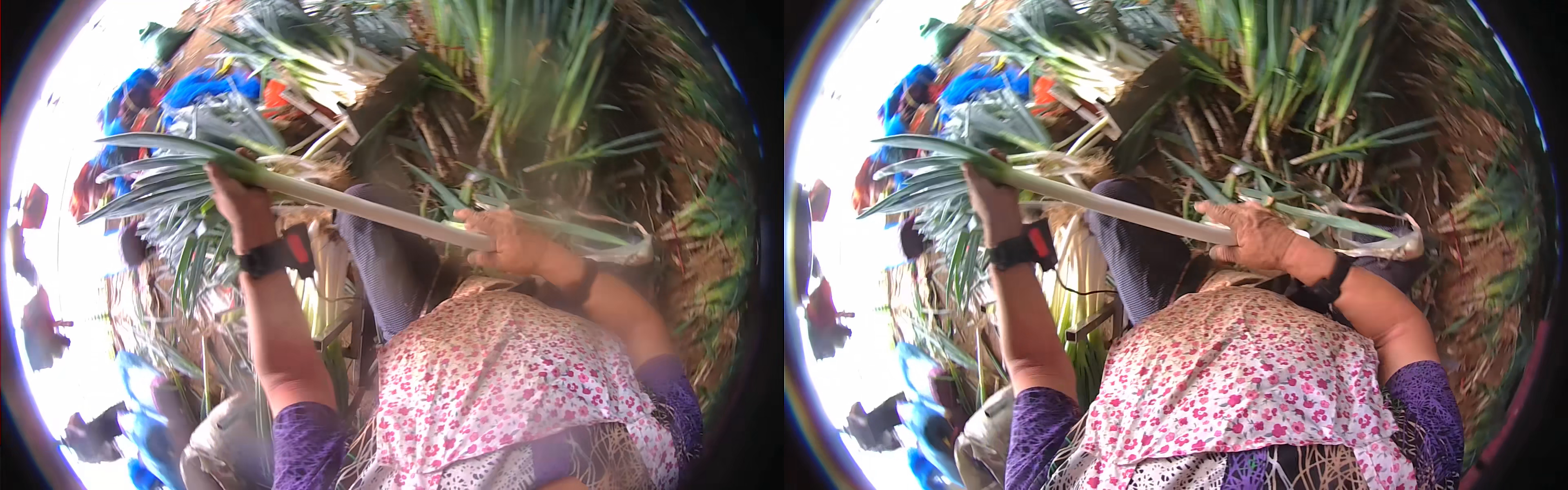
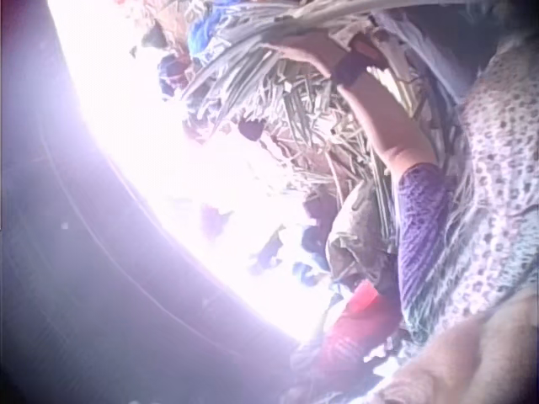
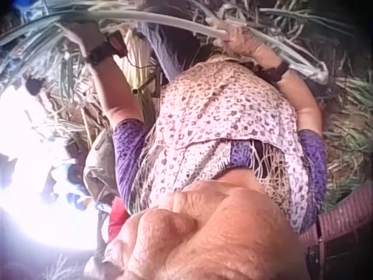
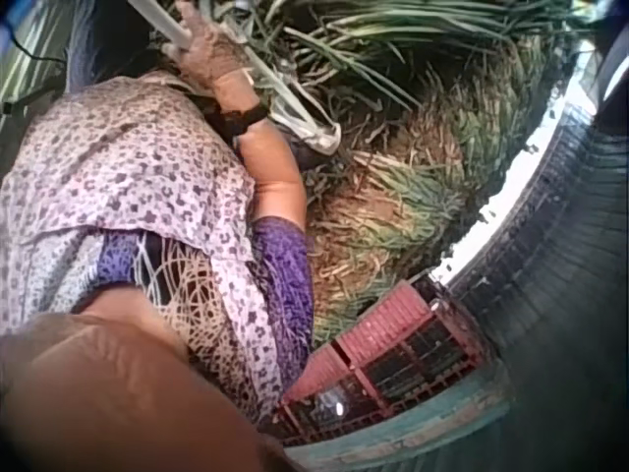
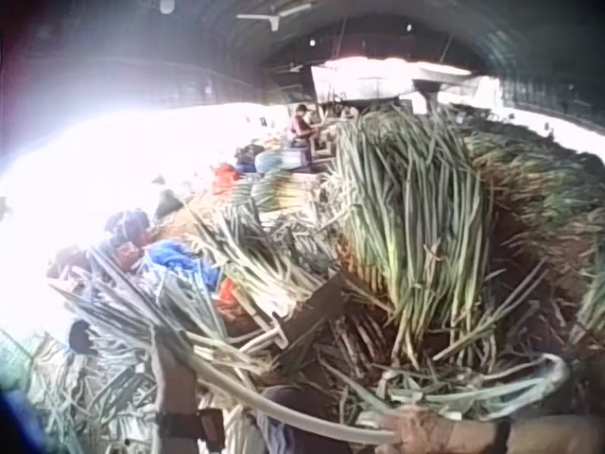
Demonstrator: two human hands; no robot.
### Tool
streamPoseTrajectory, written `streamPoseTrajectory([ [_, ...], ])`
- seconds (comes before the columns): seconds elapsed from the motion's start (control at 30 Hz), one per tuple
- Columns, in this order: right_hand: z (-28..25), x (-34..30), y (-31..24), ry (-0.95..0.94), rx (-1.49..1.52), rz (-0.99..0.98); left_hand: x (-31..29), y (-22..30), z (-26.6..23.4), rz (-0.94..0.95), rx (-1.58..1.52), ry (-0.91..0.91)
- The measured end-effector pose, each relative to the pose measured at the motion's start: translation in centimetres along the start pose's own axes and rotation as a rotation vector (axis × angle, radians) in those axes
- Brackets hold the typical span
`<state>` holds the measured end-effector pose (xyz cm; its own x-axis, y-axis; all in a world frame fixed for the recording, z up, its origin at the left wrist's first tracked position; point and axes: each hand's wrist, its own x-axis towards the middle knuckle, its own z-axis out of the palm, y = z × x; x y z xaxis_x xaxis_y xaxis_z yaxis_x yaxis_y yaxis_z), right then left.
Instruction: The person peels the outer layers from green onions by hand and places the cleaned onions into a metal tray. Once the tray is full, they trim the roots using a blade and secure the bundle with a red tie.
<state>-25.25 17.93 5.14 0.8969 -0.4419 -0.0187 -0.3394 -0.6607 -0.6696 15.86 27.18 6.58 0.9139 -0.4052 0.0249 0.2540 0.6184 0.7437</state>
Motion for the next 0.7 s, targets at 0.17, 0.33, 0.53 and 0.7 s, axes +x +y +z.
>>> streamPoseTrajectory([
  [0.17, 3.3, 2.2, 2.4, -0.265, 0.054, 0.056, -5.4, 2.6, -6.5, -0.314, -0.225, -0.159],
  [0.33, 4.0, 5.8, 3.5, 0.048, -0.462, -0.319, -10.0, 7.4, -10.5, -0.330, -0.107, 0.059],
  [0.53, 4.7, 17.2, -5.8, 0.190, -0.514, -0.656, -13.4, 20.1, -17.8, -0.117, -0.043, 0.270],
  [0.7, 8.4, 22.5, -10.4, 0.234, -0.476, -0.681, -17.6, 25.1, -28.4, 0.278, 0.884, 0.391],
])
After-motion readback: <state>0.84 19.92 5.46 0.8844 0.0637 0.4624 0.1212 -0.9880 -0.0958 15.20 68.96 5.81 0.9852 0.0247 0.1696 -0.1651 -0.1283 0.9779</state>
